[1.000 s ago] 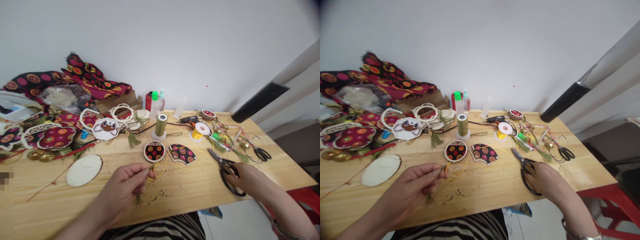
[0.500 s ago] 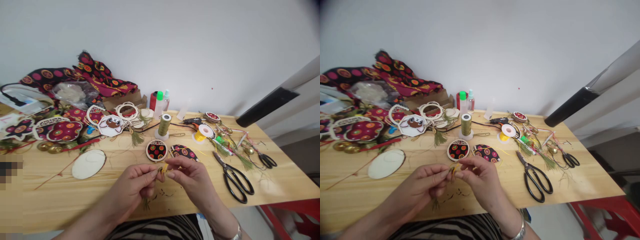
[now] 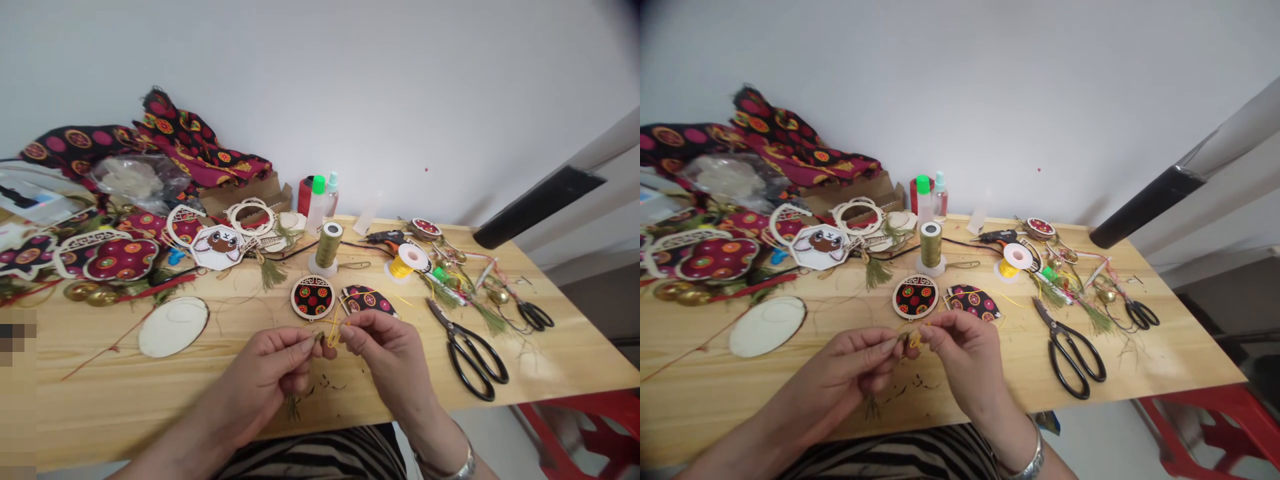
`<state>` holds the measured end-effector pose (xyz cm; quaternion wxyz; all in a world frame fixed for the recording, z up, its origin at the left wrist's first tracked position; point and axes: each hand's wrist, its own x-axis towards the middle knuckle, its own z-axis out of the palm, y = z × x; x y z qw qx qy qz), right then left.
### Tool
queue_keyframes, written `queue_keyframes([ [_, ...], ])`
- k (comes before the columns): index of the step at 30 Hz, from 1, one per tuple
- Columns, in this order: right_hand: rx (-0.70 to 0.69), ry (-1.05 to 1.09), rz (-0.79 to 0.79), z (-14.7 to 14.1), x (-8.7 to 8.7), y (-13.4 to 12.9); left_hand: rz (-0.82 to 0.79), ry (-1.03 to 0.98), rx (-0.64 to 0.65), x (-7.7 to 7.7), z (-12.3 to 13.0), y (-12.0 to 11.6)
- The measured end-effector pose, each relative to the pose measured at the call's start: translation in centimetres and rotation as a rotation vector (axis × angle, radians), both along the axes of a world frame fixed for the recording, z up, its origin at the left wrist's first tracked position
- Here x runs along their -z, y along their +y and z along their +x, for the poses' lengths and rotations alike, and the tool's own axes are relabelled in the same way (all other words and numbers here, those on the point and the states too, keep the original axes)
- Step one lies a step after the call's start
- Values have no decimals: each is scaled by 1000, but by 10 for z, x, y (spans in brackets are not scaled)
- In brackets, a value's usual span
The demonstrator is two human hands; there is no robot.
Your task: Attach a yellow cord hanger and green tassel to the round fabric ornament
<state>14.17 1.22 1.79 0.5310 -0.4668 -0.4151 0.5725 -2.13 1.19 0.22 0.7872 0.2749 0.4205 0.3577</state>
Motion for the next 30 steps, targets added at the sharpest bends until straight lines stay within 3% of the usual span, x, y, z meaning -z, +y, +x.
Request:
queue_keyframes([
  [5, 167, -114, 140, -4, 7, -11, -25, -11, -18, 3, -2, 0],
  [10, 202, -269, 276, -7, 18, -18, -55, -36, -44, 4, -2, 1],
  [18, 123, -238, 231, -10, 19, -19, -48, -2, -66, 5, -1, 1],
  [26, 38, -75, 13, -11, 11, -14, -5, 29, -70, 2, 2, 1],
  [30, 43, -44, 60, -7, 8, -12, -34, 37, -61, 4, -1, 1],
])
